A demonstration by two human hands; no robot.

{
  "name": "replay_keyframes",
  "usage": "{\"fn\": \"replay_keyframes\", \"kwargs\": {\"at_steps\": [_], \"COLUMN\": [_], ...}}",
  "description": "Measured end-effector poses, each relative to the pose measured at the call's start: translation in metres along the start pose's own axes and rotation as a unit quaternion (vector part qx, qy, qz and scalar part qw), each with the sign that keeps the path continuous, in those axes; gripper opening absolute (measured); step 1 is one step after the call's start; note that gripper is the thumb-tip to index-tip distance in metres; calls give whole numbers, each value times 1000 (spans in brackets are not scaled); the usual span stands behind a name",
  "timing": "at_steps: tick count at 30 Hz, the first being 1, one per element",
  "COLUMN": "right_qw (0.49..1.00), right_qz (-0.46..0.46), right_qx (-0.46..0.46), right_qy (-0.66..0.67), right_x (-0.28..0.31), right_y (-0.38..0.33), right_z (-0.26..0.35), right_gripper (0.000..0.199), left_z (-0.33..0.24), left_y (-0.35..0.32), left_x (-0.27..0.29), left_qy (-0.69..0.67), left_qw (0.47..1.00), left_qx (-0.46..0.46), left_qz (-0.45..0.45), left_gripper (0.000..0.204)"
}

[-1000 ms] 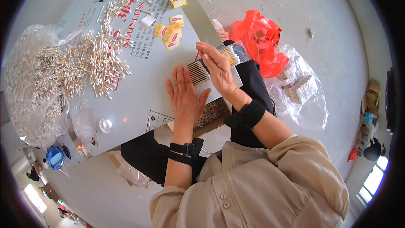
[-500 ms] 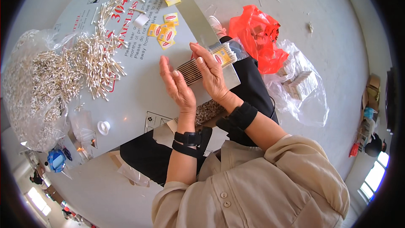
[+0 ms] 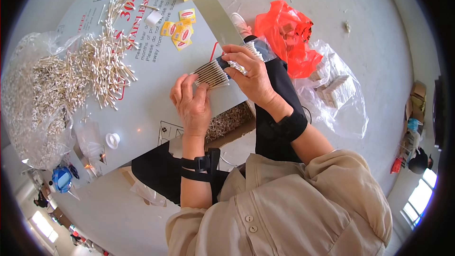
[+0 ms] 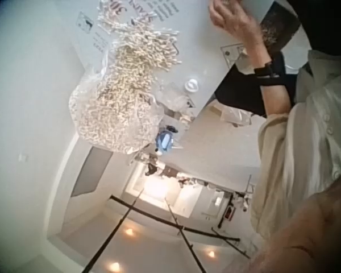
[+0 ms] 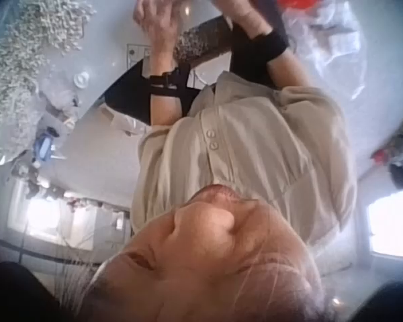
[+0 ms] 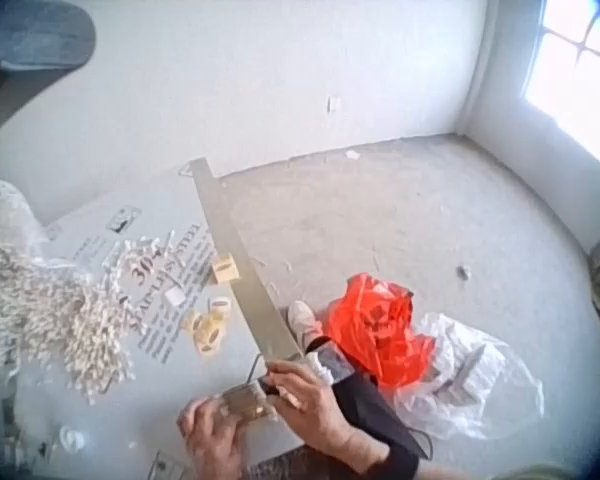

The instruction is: The recorder is counting, arranging, and placing cotton swabs into small plastic bags.

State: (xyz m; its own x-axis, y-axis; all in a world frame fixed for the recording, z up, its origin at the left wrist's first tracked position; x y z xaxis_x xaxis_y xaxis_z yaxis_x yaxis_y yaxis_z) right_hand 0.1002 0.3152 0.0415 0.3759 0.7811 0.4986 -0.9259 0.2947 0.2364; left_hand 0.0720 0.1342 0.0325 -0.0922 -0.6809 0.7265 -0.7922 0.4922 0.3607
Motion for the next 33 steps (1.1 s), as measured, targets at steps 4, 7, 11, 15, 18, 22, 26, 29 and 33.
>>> {"fn": "replay_keyframes", "kwargs": {"at_steps": [4, 7, 11, 15, 18, 22, 26, 29, 33], "right_qw": [999, 999, 998, 999, 998, 981, 985, 990, 991], "right_qz": [17, 13, 3, 4, 14, 4, 4, 21, 19], "right_qx": [-45, -50, -54, -46, -62, -79, -37, -40, -46], "right_qy": [7, 8, 16, 17, 24, 175, 170, 134, 126], "right_x": [1, 2, 2, 1, 2, -13, -34, -43, -45], "right_y": [-4, -4, -2, 0, 0, 1, 3, 1, -1], "right_z": [-1, -3, -3, -4, -6, -2, 1, 3, 1], "right_gripper": [27, 27, 25, 27, 22, 24, 35, 38, 37], "left_z": [4, 4, -3, -8, -7, -4, 1, 2, 1], "left_y": [0, 1, -2, -2, -1, -1, 9, 18, 20], "left_x": [-7, -9, -9, -10, -11, -19, -34, -44, -48], "left_qy": [16, 20, 22, 23, 2, -184, -288, -344, -348], "left_qw": [1000, 999, 998, 999, 1000, 972, 929, 904, 907], "left_qx": [-22, -37, -51, -38, -9, 90, 131, 150, 157], "left_qz": [3, 3, -3, 12, 18, -118, -192, -205, -180], "left_gripper": [20, 19, 18, 13, 17, 40, 50, 50, 49]}}
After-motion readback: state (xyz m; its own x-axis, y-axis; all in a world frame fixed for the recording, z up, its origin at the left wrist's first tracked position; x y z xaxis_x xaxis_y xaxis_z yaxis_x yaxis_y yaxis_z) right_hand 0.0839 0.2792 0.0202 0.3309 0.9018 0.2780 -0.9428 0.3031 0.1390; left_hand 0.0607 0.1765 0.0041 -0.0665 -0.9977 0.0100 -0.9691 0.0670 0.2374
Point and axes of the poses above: each hand's wrist, its own y-axis towards the middle knuckle, its own x-axis out of the back of the hand, z = x × y, the point moved 1 cm from there along y, towards the middle knuckle, and after that the axes turned 12 degrees about -y, right-handed, at the moved point
